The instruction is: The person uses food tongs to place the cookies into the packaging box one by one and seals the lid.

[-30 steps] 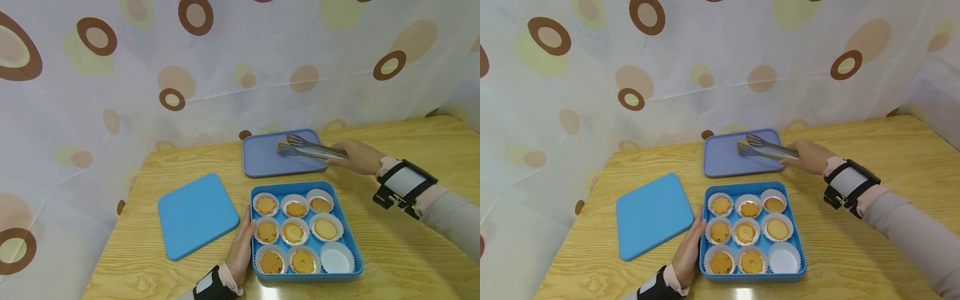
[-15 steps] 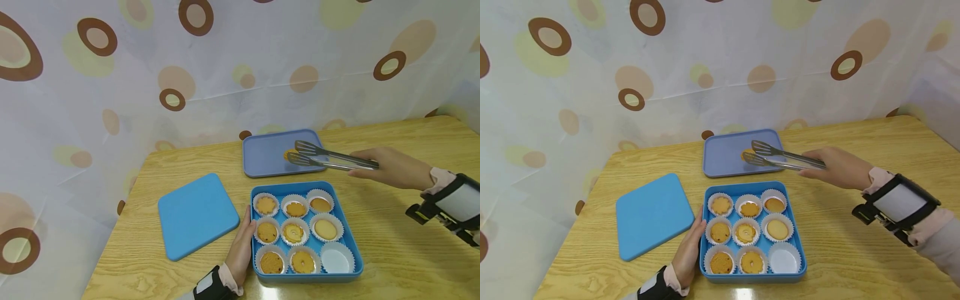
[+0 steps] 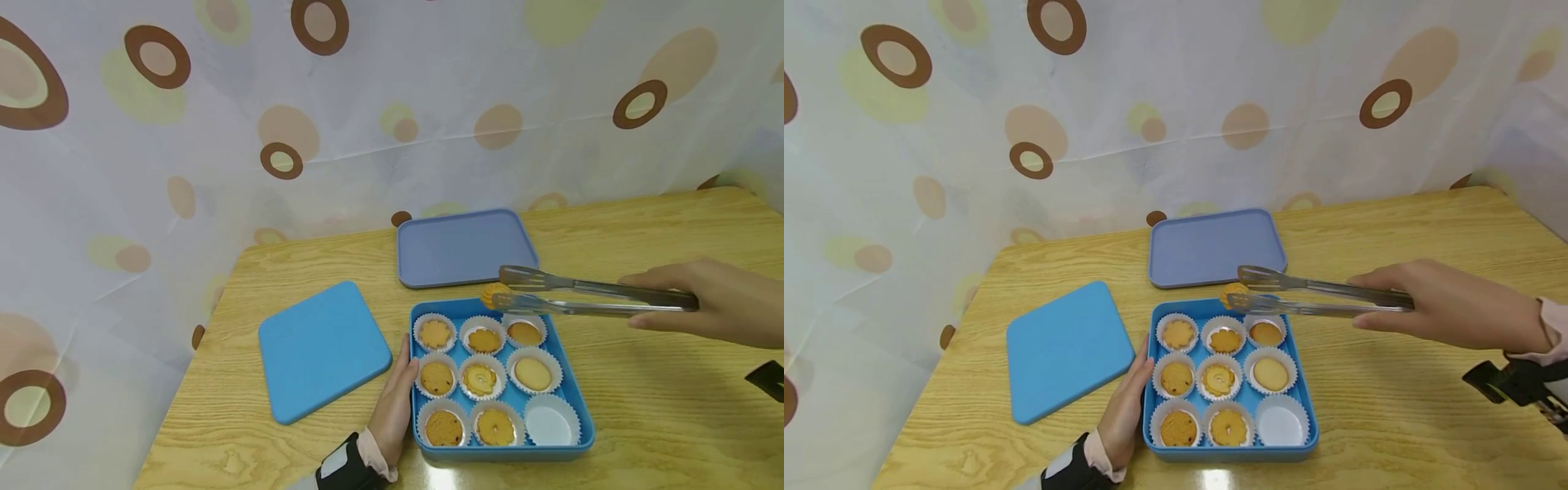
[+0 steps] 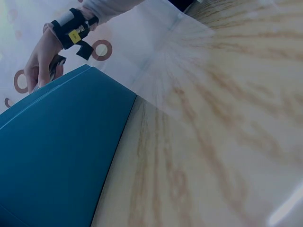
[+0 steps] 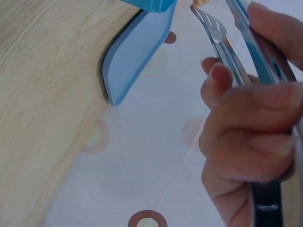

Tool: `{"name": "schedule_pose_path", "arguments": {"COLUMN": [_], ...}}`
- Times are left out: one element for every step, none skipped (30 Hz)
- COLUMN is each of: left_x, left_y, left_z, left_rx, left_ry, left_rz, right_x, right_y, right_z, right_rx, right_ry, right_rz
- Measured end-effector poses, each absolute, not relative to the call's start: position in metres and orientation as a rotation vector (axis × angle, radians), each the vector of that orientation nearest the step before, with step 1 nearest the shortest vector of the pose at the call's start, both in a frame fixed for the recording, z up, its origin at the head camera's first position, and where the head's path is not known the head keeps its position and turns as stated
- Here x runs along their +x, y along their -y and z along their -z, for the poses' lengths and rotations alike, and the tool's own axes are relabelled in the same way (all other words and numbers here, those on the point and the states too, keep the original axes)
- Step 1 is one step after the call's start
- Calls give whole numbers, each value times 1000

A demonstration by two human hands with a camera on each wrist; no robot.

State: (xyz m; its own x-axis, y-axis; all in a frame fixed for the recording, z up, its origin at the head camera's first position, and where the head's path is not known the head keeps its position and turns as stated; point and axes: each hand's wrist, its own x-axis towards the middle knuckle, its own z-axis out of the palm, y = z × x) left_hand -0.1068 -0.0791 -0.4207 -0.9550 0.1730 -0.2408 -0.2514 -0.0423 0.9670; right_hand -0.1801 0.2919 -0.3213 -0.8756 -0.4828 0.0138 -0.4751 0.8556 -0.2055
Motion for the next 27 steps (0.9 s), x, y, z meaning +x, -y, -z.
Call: {"name": "schedule_pose_path", "arguments": {"left_x": [-107, -107, -107, -107, -107, -107, -107, -107, -107, -107, -107, -107, -107, -107, -107, -107, -107, -107, -107, -107, -107, -107, -107, -107, -107, -107, -107], "left_y": [79, 79, 79, 79, 79, 79, 79, 79, 79, 79, 79, 79, 79, 79, 79, 79, 79, 79, 79, 79, 79, 79, 79, 80, 80, 80, 80], "left_z": [421, 421, 420, 420, 420, 420, 420, 420, 420, 420, 419, 419, 419, 419, 419, 419, 418, 418, 418, 419, 419, 419, 419, 419, 419, 419, 419], "left_rx": [-85, -86, -87, -88, -89, -89, -88, -88, -87, -85, -83, -82, -82, -83, -83, -85, -87, -88, -86, -84, -81, -78, -76, -73, -70, -72, -72], "left_ry": [-1948, -1951, -1954, -1955, -1958, -1961, -1962, -1964, -1963, -1964, -1965, -1962, -1960, -1958, -1956, -1956, -1954, -1953, -1952, -1953, -1952, -1951, -1950, -1948, -1948, -1950, -1950], "left_rz": [-2075, -2073, -2071, -2070, -2068, -2067, -2065, -2064, -2064, -2064, -2064, -2066, -2069, -2071, -2072, -2073, -2073, -2072, -2073, -2074, -2076, -2078, -2079, -2082, -2082, -2081, -2079], "right_x": [-178, -176, -174, -172, -170, -167, -165, -163, -160, -158, -156, -153, -151, -149, -147, -146, -144, -143, -142, -141, -140, -140, -139, -138, -138, -137, -137], "right_y": [-296, -301, -306, -311, -316, -320, -324, -328, -331, -333, -335, -338, -339, -341, -342, -343, -344, -344, -344, -343, -343, -342, -342, -341, -341, -341, -341], "right_z": [323, 326, 328, 331, 334, 337, 339, 341, 342, 343, 344, 344, 344, 343, 343, 342, 342, 341, 341, 341, 341, 341, 341, 340, 340, 340, 339], "right_rx": [-813, -860, -922, -984, -1053, -1099, -1170, -1225, -1272, -1326, -1360, -1373, -1387, -1384, -1396, -1413, -1425, -1440, -1467, -1508, -1539, -1569, -1586, -1586, -1580, -1577, -1553], "right_ry": [-3013, -3033, -3042, -3037, -3024, -3031, -3011, -2993, -2975, -2952, -2945, -2946, -2932, -2931, -2919, -2912, -2919, -2907, -2895, -2880, -2867, -2856, -2851, -2829, -2818, -2805, -2795], "right_rz": [296, 282, 269, 284, 299, 292, 317, 337, 357, 402, 424, 427, 447, 440, 441, 442, 429, 422, 441, 455, 470, 488, 491, 478, 458, 432, 396]}}
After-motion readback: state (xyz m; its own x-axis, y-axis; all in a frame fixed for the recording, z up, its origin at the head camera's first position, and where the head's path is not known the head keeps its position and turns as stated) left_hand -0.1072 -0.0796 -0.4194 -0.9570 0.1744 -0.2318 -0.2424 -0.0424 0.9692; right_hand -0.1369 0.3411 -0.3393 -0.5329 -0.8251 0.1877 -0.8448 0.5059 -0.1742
